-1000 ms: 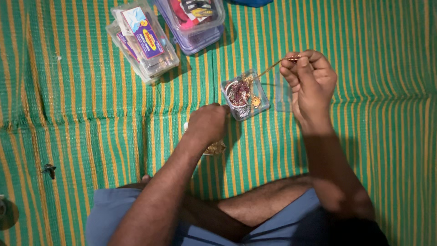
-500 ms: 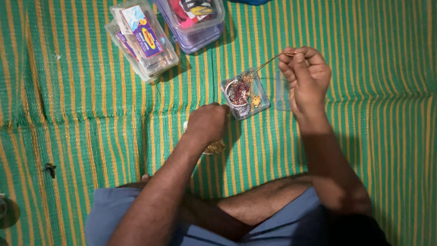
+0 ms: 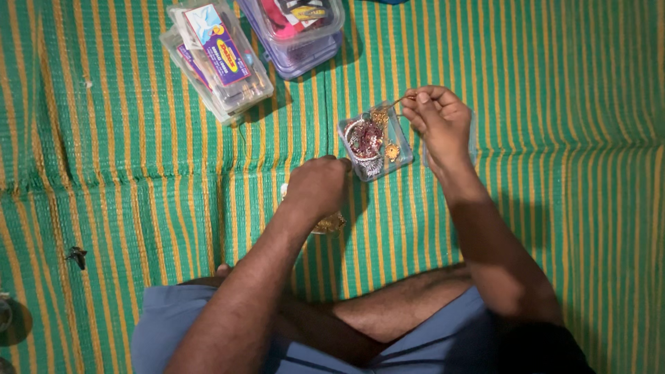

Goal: The person sits on a mat and handles several gold-colored necklaces. They pick up each necklace, untangle it, and lay it out on the mat. The person also places some of the jewelry into a small white paper packet.

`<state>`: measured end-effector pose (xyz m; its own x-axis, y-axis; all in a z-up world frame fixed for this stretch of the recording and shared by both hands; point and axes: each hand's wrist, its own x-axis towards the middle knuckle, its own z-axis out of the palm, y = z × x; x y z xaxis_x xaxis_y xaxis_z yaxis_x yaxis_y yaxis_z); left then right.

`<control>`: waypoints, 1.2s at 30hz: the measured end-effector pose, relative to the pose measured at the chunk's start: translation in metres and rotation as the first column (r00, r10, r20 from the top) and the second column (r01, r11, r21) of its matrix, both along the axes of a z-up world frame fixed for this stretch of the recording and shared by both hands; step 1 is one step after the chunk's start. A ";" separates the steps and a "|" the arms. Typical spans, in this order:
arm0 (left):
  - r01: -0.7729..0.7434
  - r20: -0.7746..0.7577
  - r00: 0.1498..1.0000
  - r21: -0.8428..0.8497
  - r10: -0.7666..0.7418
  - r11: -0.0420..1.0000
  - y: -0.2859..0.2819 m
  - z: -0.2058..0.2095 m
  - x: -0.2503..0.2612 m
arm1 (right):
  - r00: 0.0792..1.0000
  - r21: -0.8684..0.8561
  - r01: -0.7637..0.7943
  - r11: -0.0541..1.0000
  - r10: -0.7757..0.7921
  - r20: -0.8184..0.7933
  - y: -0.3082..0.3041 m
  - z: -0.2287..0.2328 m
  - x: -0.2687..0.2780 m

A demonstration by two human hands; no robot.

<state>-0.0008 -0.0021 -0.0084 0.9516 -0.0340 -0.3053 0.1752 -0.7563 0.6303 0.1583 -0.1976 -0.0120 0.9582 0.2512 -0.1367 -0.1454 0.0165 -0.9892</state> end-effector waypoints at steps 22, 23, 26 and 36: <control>-0.049 0.000 0.999 0.181 0.050 0.982 0.029 -0.011 0.003 | 0.828 -0.556 -0.385 0.737 0.542 0.145 -0.015 0.103 -0.087; -0.057 -0.019 0.998 0.185 0.062 0.981 0.029 -0.013 0.004 | 0.808 -0.607 -0.420 0.675 0.583 0.090 -0.012 0.101 -0.107; -0.010 -0.083 0.996 0.195 0.026 0.981 0.027 -0.018 0.004 | 0.753 -0.781 -0.447 0.435 0.655 -0.066 0.003 0.074 -0.149; 0.256 -0.133 0.964 0.248 -0.228 0.934 0.006 -0.034 -0.008 | 0.700 -0.919 -0.233 0.317 0.711 0.067 0.013 -0.011 -0.172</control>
<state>-0.0090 0.0042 -0.0423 0.8884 -0.1655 -0.4283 0.0186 -0.9191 0.3936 -0.0140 -0.1846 -0.0226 0.7041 0.6754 -0.2192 0.5624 -0.7189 -0.4086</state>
